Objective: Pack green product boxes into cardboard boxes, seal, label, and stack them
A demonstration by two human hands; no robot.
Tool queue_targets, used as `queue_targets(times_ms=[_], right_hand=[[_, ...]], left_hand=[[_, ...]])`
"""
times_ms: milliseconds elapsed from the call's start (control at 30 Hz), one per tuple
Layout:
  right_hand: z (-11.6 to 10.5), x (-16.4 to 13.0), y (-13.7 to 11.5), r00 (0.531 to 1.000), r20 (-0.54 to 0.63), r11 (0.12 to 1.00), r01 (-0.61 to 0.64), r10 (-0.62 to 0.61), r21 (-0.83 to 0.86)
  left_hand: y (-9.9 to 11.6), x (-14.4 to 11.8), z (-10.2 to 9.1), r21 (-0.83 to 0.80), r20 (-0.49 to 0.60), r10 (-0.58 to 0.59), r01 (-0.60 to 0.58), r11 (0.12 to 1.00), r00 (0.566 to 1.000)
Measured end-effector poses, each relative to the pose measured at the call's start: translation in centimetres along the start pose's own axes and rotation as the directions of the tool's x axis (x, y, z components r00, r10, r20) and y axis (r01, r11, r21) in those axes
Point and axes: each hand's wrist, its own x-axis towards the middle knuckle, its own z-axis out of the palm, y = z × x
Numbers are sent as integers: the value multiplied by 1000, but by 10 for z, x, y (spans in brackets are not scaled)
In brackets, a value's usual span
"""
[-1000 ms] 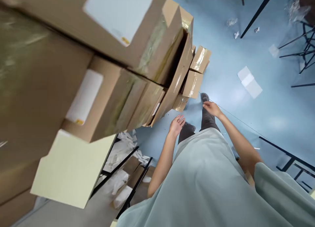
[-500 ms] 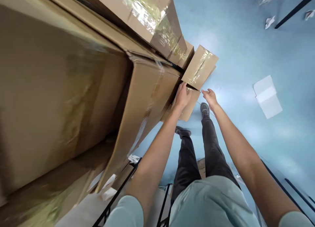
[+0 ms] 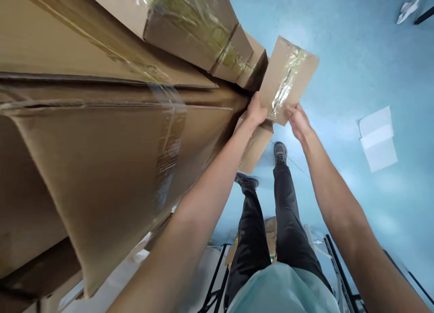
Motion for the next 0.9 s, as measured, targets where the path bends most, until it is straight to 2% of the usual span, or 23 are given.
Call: queue_targets(times_ms=[100,167,233,333,400,467,567,667,800,900], right_hand=[[-39,-62,-27,989,-50,990,138,-138,-14],[-55,-127,-48,984,-75,986,164,-163,8],[-57,-200,-65,985,-106,990,141,-137,24],[-32,-302,-73,988,-157,995,4,12,97],[-2,-352,-66,977,-167,977,-104,135,185],[32,-383,-51,969,-91,944,-201,231,261],[80,-401,-22,958,37,897,-279,284,343],[116,-394,7,950,101,870,-312,297,380],[145,-367,39,955,100,887,-298,281,353],[152,-349,57,960,119,908,-280,255,313]], left_hand=[[30,-60,26,-35,51,43,-42,999,998],[65,-117,35,-20,70,93,-92,996,993],[103,-181,32,-3,68,108,-108,994,992],[141,-275,4,14,15,7,-7,1000,1000],[145,-324,-25,65,-61,-85,89,994,994],[133,-360,-59,98,-158,-186,203,974,970],[105,-390,-107,126,-259,-275,315,941,926],[79,-399,-140,147,-330,-286,348,926,899],[47,-384,-155,113,-401,-255,324,939,880],[18,-359,-158,54,-451,-233,287,956,862]])
